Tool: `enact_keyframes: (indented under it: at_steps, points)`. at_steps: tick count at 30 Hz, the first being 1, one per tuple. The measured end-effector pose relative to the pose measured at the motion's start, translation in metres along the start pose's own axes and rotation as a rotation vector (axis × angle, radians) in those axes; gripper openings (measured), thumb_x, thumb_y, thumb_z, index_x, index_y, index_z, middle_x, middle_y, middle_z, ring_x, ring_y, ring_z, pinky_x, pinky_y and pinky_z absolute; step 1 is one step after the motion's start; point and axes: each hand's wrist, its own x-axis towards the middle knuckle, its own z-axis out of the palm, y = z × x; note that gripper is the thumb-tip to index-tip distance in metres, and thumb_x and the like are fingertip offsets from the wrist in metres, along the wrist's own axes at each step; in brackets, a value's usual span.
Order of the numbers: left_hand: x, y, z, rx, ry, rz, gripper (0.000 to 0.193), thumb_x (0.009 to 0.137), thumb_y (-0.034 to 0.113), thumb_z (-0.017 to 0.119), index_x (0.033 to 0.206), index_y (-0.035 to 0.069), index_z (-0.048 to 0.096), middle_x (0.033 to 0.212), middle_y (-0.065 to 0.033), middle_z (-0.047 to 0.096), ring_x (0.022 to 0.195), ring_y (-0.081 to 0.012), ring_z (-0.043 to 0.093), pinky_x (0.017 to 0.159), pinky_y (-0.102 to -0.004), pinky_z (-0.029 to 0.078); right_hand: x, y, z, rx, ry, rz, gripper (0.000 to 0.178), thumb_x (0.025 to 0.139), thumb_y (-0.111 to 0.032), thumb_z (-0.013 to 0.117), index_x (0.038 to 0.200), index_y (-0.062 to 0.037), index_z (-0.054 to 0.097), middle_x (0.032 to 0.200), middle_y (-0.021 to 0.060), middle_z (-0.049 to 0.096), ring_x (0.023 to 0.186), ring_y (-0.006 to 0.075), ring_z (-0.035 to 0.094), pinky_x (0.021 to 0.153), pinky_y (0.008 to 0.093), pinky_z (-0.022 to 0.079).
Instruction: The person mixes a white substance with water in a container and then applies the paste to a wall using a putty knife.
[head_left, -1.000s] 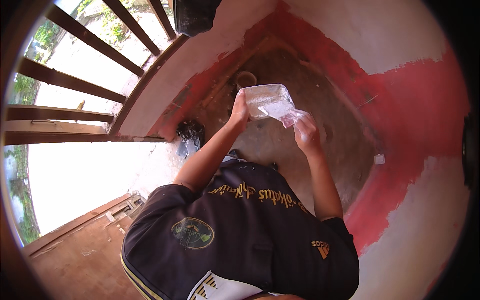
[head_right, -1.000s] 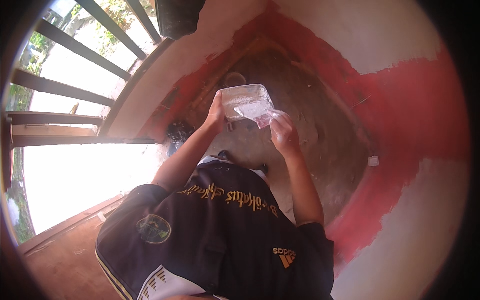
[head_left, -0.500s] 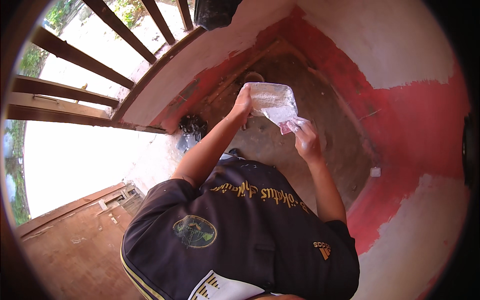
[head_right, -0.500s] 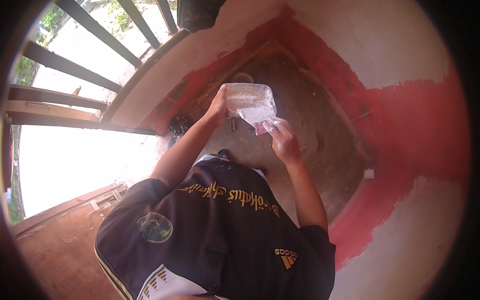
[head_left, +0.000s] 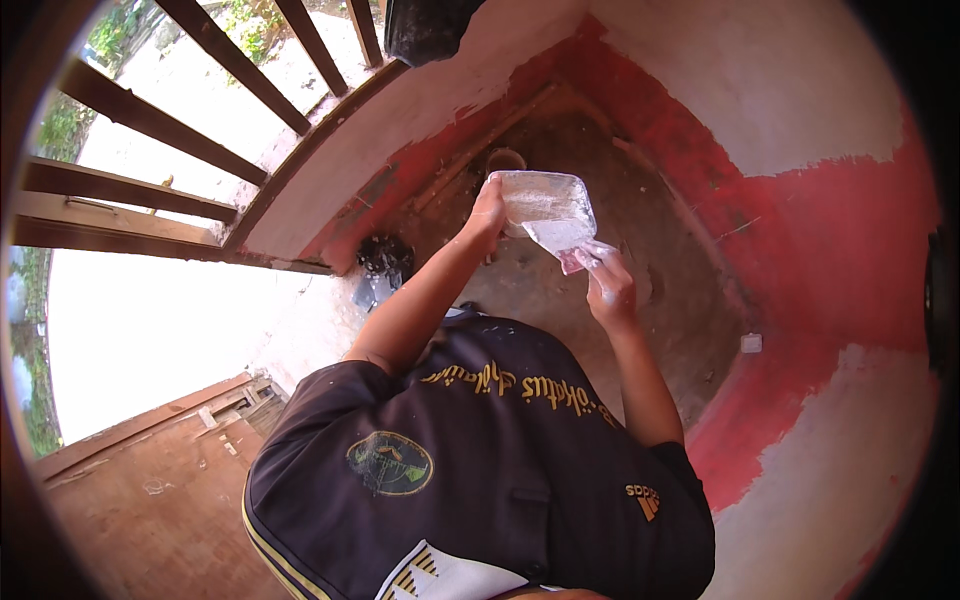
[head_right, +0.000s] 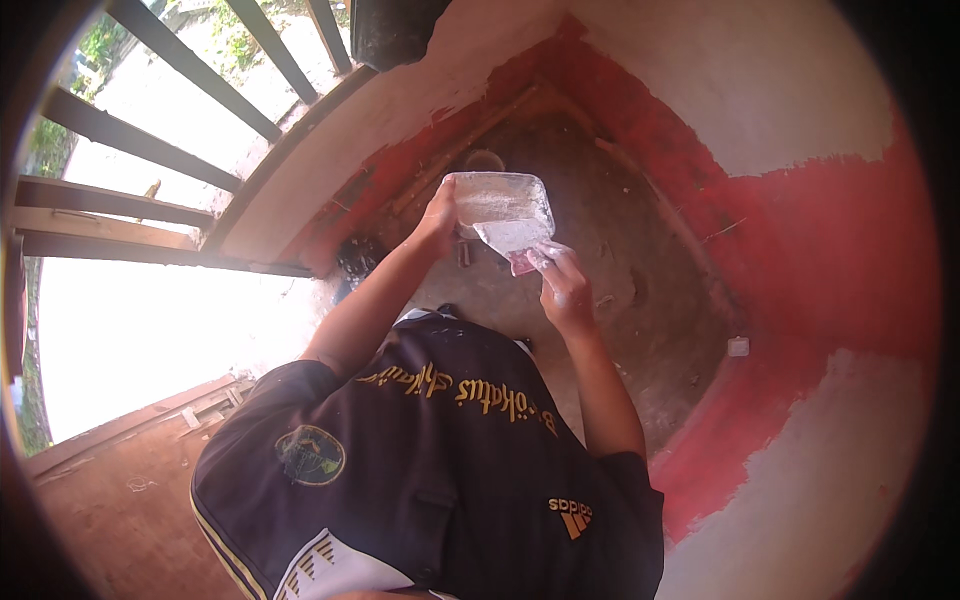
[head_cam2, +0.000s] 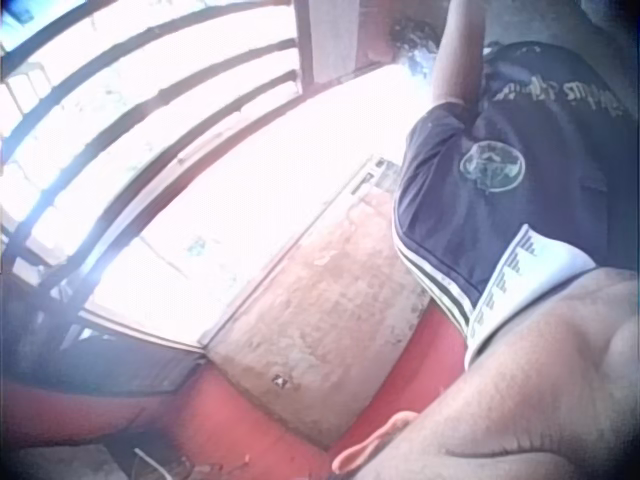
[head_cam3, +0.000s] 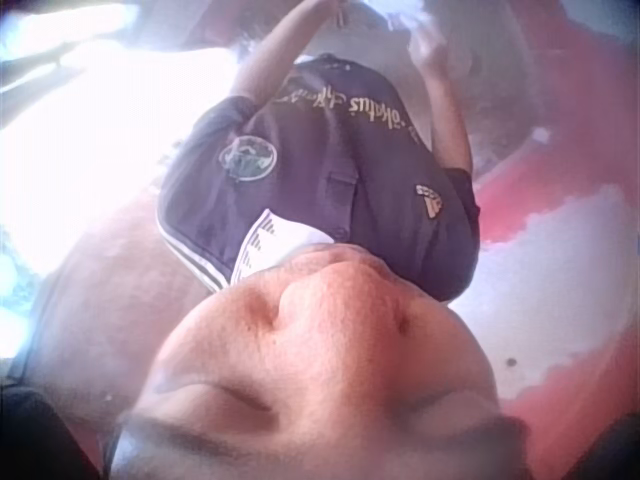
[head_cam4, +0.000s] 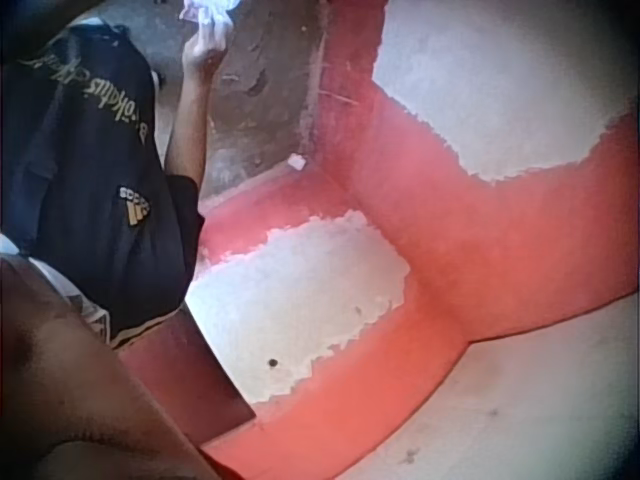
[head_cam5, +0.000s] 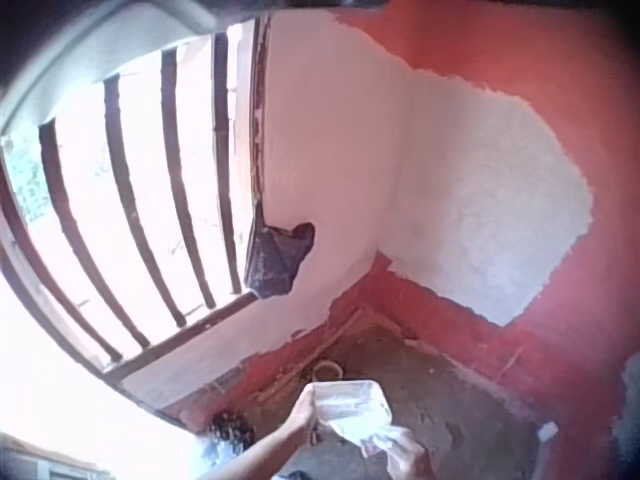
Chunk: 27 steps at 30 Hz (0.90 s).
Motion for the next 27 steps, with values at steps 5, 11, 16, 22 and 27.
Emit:
enact_keyframes:
  at_steps: [5, 11, 16, 22, 27]
  points:
    - [0.028, -0.016, -0.019, 0.091, -0.036, 0.097, 0.056, 0.110, 0.048, 0.025, 0.141, 0.008, 0.049, 0.134, -0.0116, 0.060, 0.121, -0.0259, 0.058, 0.101, -0.0476, 0.046, -0.001, -0.006, -0.006, 0.017, 0.045, 0.035, 0.036, 0.081, 0.015, 0.059, 0.110, 0.0002, 0.074, 0.110, 0.0180, 0.070, 0.108, 0.0371, 0.067, 0.092, 0.0432, 0.056]
    - [0.016, -0.019, -0.008, 0.008, -0.012, 0.071, 0.056, 0.110, 0.048, 0.026, 0.145, 0.009, 0.047, 0.139, -0.0137, 0.057, 0.121, -0.0286, 0.056, 0.102, -0.0453, 0.044, 0.002, -0.008, 0.008, -0.029, 0.027, 0.023, 0.035, 0.081, 0.014, 0.059, 0.111, 0.0004, 0.074, 0.110, 0.0178, 0.070, 0.108, 0.0374, 0.067, 0.093, 0.0442, 0.055]
    - [0.039, -0.033, -0.032, -0.023, 0.049, 0.064, 0.057, 0.110, 0.050, 0.027, 0.143, 0.009, 0.048, 0.134, -0.0139, 0.059, 0.120, -0.0279, 0.056, 0.099, -0.0460, 0.046, -0.004, -0.013, -0.001, -0.001, 0.024, 0.010, 0.034, 0.081, 0.013, 0.059, 0.110, 0.0010, 0.074, 0.109, 0.0183, 0.071, 0.107, 0.0385, 0.067, 0.093, 0.0452, 0.055]
    - [0.025, -0.041, -0.025, 0.008, 0.045, 0.207, 0.056, 0.110, 0.049, 0.027, 0.136, 0.005, 0.050, 0.128, -0.0143, 0.061, 0.115, -0.0264, 0.058, 0.098, -0.0431, 0.047, 0.010, -0.020, 0.006, -0.019, 0.042, 0.023, 0.032, 0.082, 0.012, 0.060, 0.108, 0.0012, 0.074, 0.107, 0.0177, 0.070, 0.105, 0.0378, 0.067, 0.092, 0.0451, 0.054]
    - [0.019, -0.034, -0.023, -0.155, 0.144, 0.281, 0.052, 0.111, 0.044, 0.027, 0.127, 0.002, 0.054, 0.122, -0.0146, 0.061, 0.110, -0.0256, 0.060, 0.100, -0.0411, 0.047, -0.001, -0.025, 0.008, -0.072, 0.041, -0.009, 0.032, 0.081, 0.012, 0.061, 0.108, 0.0011, 0.075, 0.107, 0.0167, 0.070, 0.105, 0.0366, 0.067, 0.093, 0.0453, 0.054]
